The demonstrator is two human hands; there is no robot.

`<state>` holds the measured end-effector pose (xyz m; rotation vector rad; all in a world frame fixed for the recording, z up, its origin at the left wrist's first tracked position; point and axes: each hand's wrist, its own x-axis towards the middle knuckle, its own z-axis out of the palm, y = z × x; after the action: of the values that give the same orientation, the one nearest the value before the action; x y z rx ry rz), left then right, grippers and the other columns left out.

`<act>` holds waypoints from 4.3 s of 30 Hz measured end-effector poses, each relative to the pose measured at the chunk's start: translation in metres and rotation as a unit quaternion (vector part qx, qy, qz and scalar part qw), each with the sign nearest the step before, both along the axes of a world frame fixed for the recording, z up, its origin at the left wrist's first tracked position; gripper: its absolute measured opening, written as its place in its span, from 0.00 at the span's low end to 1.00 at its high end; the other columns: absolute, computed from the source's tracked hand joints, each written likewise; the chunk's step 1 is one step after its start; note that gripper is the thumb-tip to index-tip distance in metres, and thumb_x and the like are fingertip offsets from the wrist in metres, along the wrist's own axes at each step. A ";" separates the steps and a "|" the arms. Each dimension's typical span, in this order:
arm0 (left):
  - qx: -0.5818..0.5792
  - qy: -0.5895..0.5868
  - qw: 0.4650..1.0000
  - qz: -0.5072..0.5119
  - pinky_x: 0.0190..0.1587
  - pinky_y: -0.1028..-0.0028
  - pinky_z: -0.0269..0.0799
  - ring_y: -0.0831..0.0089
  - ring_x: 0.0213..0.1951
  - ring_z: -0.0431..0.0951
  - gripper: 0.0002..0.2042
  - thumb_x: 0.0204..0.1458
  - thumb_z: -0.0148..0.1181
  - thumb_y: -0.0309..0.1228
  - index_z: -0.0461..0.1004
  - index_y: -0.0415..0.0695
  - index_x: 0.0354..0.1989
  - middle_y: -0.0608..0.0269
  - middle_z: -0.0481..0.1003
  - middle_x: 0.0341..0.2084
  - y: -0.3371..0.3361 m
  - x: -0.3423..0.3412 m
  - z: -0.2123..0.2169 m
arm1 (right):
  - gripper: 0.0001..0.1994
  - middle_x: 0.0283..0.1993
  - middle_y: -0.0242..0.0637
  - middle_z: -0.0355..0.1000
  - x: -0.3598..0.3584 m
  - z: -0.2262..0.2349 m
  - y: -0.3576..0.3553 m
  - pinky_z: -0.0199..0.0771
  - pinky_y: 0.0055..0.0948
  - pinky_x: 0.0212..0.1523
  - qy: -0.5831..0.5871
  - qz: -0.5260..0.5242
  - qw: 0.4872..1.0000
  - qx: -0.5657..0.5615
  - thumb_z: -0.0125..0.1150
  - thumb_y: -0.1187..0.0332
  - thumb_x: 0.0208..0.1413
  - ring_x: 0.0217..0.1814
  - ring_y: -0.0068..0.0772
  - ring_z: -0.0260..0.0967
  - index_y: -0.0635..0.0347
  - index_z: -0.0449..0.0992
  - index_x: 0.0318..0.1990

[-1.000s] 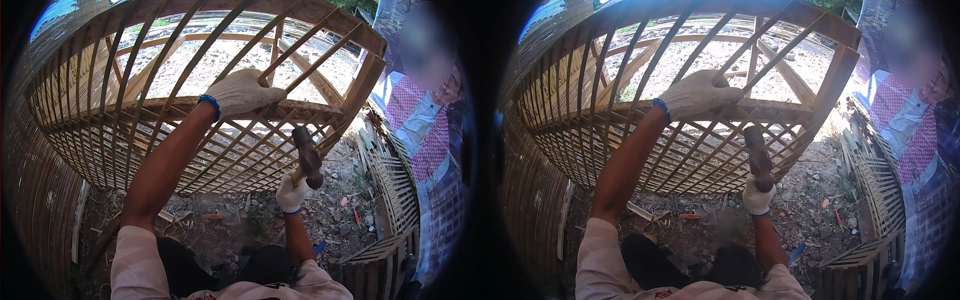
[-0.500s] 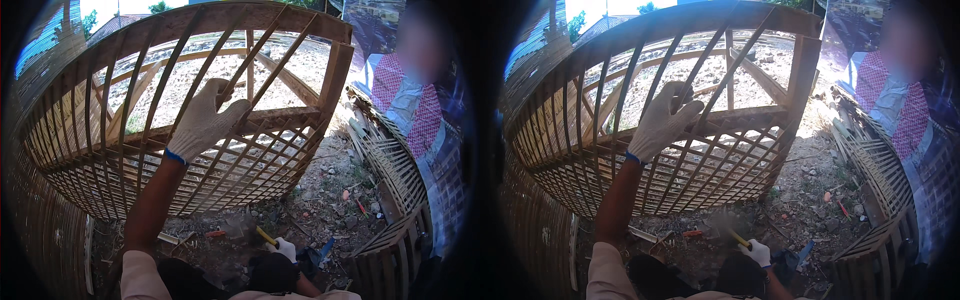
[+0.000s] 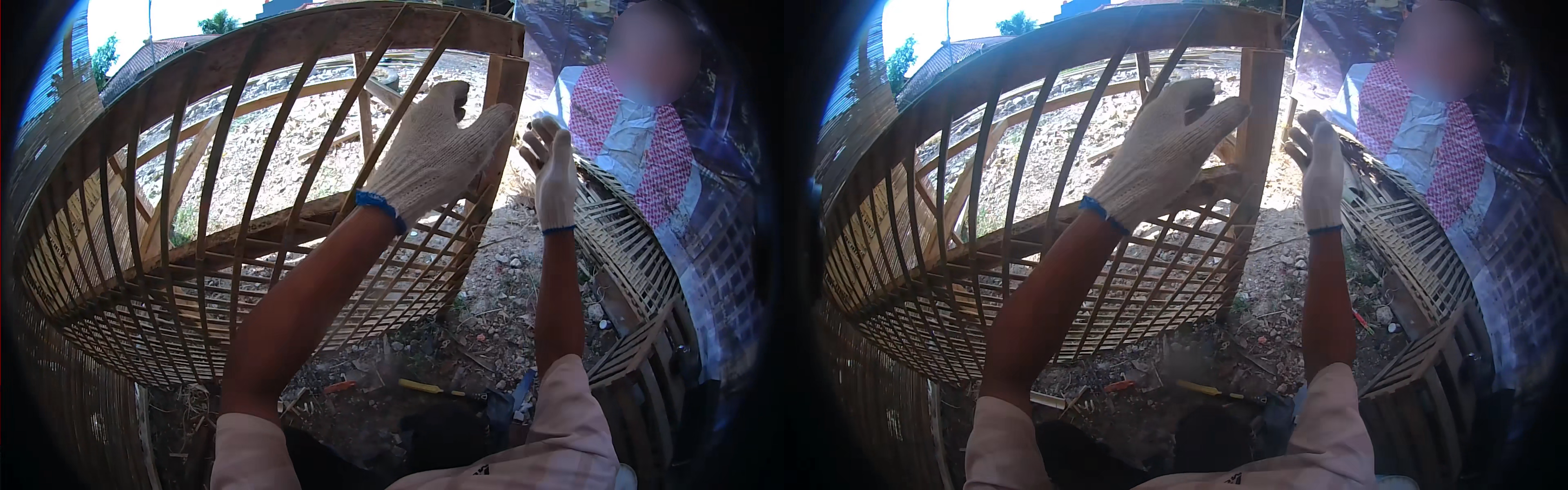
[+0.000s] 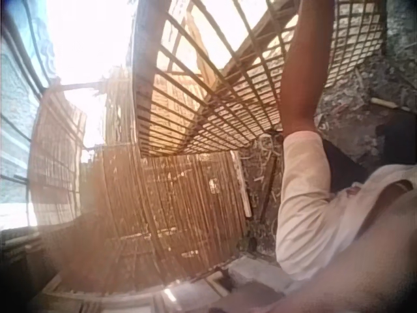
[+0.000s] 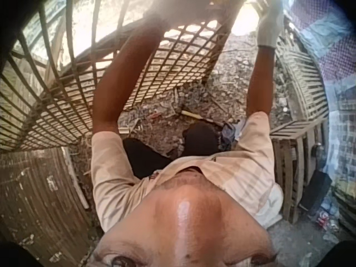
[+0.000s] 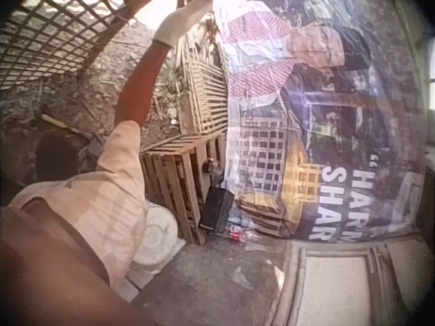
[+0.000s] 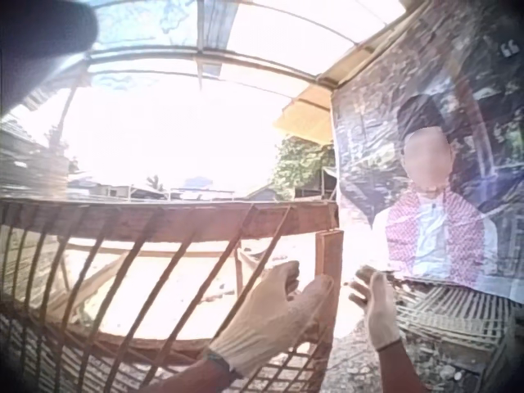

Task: Assembling a wooden lattice structure by hammering nails and fitting wooden components.

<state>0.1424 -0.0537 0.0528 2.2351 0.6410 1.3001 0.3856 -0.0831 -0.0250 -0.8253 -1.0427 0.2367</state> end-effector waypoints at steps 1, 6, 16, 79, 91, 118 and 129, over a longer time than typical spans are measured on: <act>-0.023 0.021 0.999 0.037 0.57 0.56 0.77 0.52 0.58 0.79 0.34 0.61 0.62 0.54 0.72 0.30 0.59 0.39 0.77 0.53 0.008 0.017 0.004 | 0.37 0.69 0.50 0.65 0.010 0.036 0.020 0.72 0.41 0.63 -0.034 0.020 0.999 0.013 0.44 0.39 0.72 0.66 0.44 0.68 0.67 0.62 0.71; 0.172 -0.063 0.983 0.029 0.61 0.56 0.74 0.44 0.59 0.76 0.36 0.61 0.59 0.55 0.70 0.31 0.62 0.32 0.74 0.55 0.017 0.049 0.014 | 0.42 0.67 0.55 0.66 0.015 0.151 0.062 0.70 0.42 0.65 -0.166 0.041 0.983 -0.063 0.42 0.32 0.68 0.68 0.45 0.67 0.65 0.64 0.70; 0.114 -0.278 0.950 -0.081 0.64 0.62 0.72 0.58 0.62 0.72 0.43 0.52 0.74 0.46 0.54 0.35 0.66 0.45 0.69 0.58 0.095 0.128 0.008 | 0.22 0.45 0.41 0.80 0.021 0.187 0.088 0.84 0.36 0.36 -0.068 0.240 0.958 -0.138 0.53 0.51 0.70 0.38 0.38 0.81 0.63 0.76 0.54; -0.275 -0.403 0.841 0.233 0.80 0.60 0.45 0.54 0.78 0.47 0.29 0.74 0.32 0.30 0.33 0.36 0.79 0.47 0.39 0.79 0.017 0.149 0.057 | 0.28 0.56 0.48 0.75 -0.009 0.202 0.043 0.81 0.42 0.52 0.257 0.311 0.864 -0.301 0.53 0.49 0.67 0.51 0.41 0.78 0.65 0.70 0.61; -0.306 -0.407 0.708 0.489 0.80 0.56 0.38 0.51 0.77 0.45 0.39 0.73 0.28 0.57 0.40 0.34 0.77 0.38 0.42 0.76 0.029 0.147 0.029 | 0.32 0.62 0.47 0.73 -0.014 0.208 0.042 0.74 0.36 0.64 0.308 0.339 0.794 -0.400 0.63 0.52 0.64 0.62 0.39 0.73 0.67 0.68 0.67; 0.110 0.332 0.817 0.459 0.77 0.51 0.41 0.55 0.71 0.57 0.33 0.70 0.40 0.53 0.53 0.37 0.71 0.48 0.58 0.69 0.035 0.057 0.005 | 0.11 0.47 0.35 0.79 -0.105 -0.426 -0.214 0.64 0.51 0.64 -0.429 -0.012 0.453 -0.781 0.51 0.68 0.65 0.56 0.40 0.73 0.47 0.81 0.47; -0.038 0.513 0.749 0.418 0.75 0.54 0.45 0.57 0.67 0.64 0.32 0.69 0.44 0.54 0.63 0.37 0.67 0.53 0.67 0.66 0.038 0.040 0.015 | 0.20 0.40 0.50 0.81 -0.126 -0.065 -0.291 0.79 0.49 0.46 -0.064 0.009 0.682 -0.728 0.63 0.48 0.58 0.43 0.56 0.80 0.54 0.79 0.46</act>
<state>0.1822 -0.0160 0.0678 2.5256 2.2170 0.0923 0.2600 -0.3742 -0.0897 -2.2973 -0.8362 1.1284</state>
